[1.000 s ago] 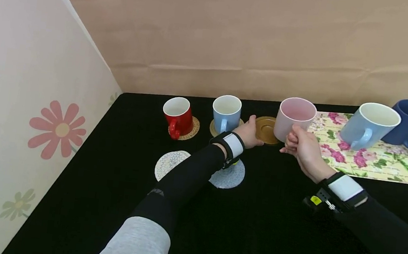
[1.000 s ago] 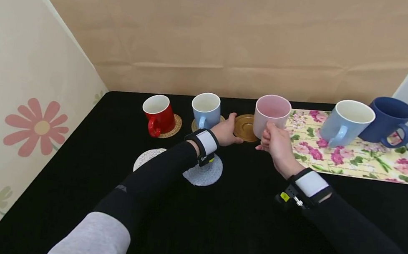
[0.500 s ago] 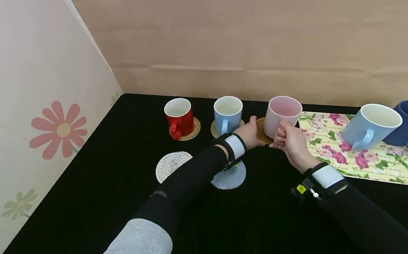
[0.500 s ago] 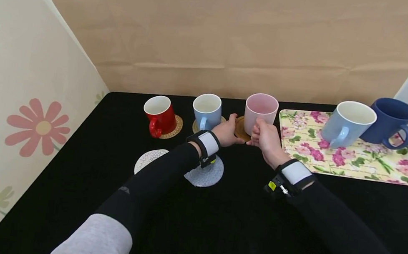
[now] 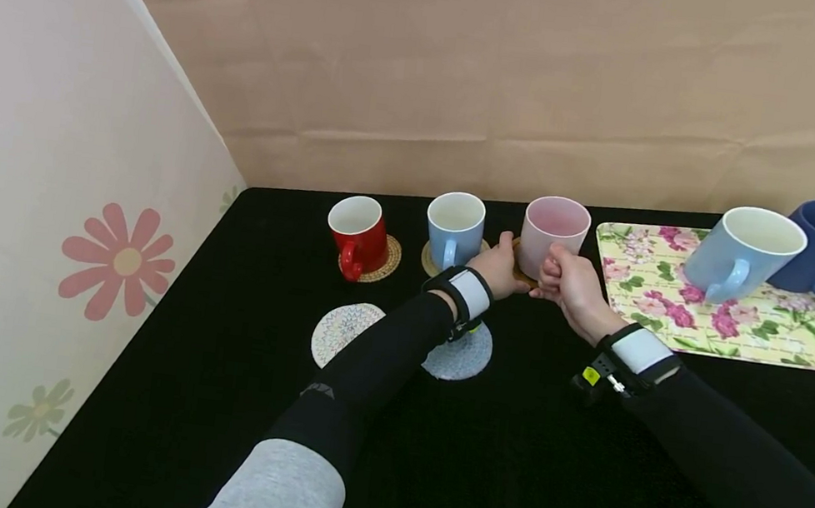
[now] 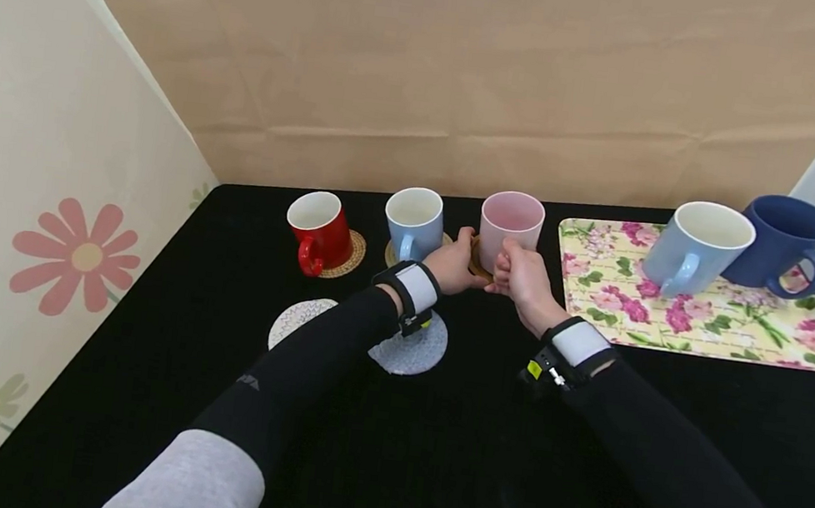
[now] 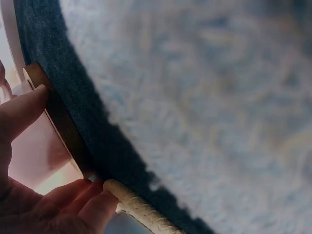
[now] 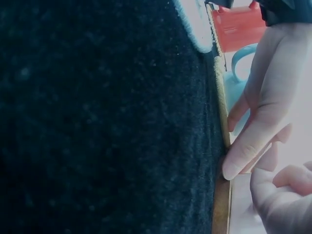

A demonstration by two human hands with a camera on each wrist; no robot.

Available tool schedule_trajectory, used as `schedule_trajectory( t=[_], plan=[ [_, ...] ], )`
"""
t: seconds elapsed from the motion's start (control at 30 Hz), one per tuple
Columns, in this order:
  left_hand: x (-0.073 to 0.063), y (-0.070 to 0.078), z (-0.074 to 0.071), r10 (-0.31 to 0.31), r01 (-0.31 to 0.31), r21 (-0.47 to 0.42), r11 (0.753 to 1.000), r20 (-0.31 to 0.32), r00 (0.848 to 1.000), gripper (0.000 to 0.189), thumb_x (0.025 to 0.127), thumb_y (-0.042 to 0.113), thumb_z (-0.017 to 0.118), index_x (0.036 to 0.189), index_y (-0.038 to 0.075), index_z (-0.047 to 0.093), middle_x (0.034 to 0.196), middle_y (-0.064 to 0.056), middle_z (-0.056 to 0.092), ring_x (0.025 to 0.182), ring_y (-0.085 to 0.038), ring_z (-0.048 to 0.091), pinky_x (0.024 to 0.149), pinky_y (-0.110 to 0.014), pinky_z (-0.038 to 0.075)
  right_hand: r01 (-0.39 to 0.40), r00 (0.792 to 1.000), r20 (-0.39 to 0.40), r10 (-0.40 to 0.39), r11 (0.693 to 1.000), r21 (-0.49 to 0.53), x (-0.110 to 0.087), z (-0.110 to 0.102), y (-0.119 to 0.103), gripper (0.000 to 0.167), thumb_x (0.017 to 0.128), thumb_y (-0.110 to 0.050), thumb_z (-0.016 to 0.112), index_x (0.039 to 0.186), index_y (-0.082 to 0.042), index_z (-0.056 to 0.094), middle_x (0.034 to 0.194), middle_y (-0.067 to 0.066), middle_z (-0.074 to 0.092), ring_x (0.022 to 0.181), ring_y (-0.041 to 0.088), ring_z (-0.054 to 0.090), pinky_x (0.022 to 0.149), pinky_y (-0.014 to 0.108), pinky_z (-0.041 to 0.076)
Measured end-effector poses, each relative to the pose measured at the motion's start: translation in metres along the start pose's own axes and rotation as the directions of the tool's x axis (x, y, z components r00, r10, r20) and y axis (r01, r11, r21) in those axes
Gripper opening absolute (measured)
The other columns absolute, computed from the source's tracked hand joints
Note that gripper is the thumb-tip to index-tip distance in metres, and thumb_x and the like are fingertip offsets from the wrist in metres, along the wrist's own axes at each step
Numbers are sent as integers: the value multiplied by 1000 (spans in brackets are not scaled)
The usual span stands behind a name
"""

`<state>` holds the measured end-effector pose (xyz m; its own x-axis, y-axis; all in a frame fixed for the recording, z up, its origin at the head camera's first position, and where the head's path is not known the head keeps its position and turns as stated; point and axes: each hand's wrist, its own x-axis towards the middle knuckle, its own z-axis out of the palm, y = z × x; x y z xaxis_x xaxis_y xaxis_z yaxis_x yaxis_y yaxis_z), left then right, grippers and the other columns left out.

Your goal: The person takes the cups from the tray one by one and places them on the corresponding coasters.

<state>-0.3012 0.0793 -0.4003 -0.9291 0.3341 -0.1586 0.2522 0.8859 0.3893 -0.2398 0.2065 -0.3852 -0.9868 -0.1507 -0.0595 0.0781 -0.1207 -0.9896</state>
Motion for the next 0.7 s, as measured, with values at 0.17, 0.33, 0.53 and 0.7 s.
schedule_trajectory(
  t=[0.17, 0.33, 0.53, 0.7],
  plan=[
    [0, -1, -1, 10, -10, -7, 1000, 3, 1000, 83, 84, 38, 75, 143, 6, 27, 129, -10, 59, 102, -18, 63, 86, -27, 50, 13, 1000, 19, -13, 1000, -12, 0, 0, 2, 46, 105, -18, 26, 59, -13, 30, 54, -4, 27, 47, 12, 32, 63, 26, 49],
    [-1, -1, -1, 18, -18, -14, 1000, -10, 1000, 82, 84, 37, 76, 142, 5, 28, 129, -11, 59, 102, -18, 63, 86, -27, 50, 24, 999, 25, -24, 1000, -11, 1, 1, 4, 48, 105, -18, 26, 58, -13, 29, 54, -3, 27, 48, 12, 34, 63, 26, 49],
    [-2, -1, -2, 25, -25, -10, 1000, -25, 999, 80, 84, 36, 75, 140, 4, 29, 126, -12, 61, 100, -19, 64, 84, -28, 50, 48, 999, 23, -48, 999, -14, 3, 2, 8, 47, 105, -16, 25, 58, -13, 28, 53, -5, 27, 46, 11, 32, 62, 25, 48],
    [-3, 0, -1, 30, -30, -15, 999, -24, 999, 79, 84, 36, 75, 140, 4, 30, 126, -11, 61, 98, -19, 64, 83, -28, 50, 50, 999, 18, -49, 999, -12, 3, 2, 9, 47, 105, -16, 25, 58, -12, 28, 53, -5, 27, 46, 11, 32, 62, 25, 47]
  ],
)
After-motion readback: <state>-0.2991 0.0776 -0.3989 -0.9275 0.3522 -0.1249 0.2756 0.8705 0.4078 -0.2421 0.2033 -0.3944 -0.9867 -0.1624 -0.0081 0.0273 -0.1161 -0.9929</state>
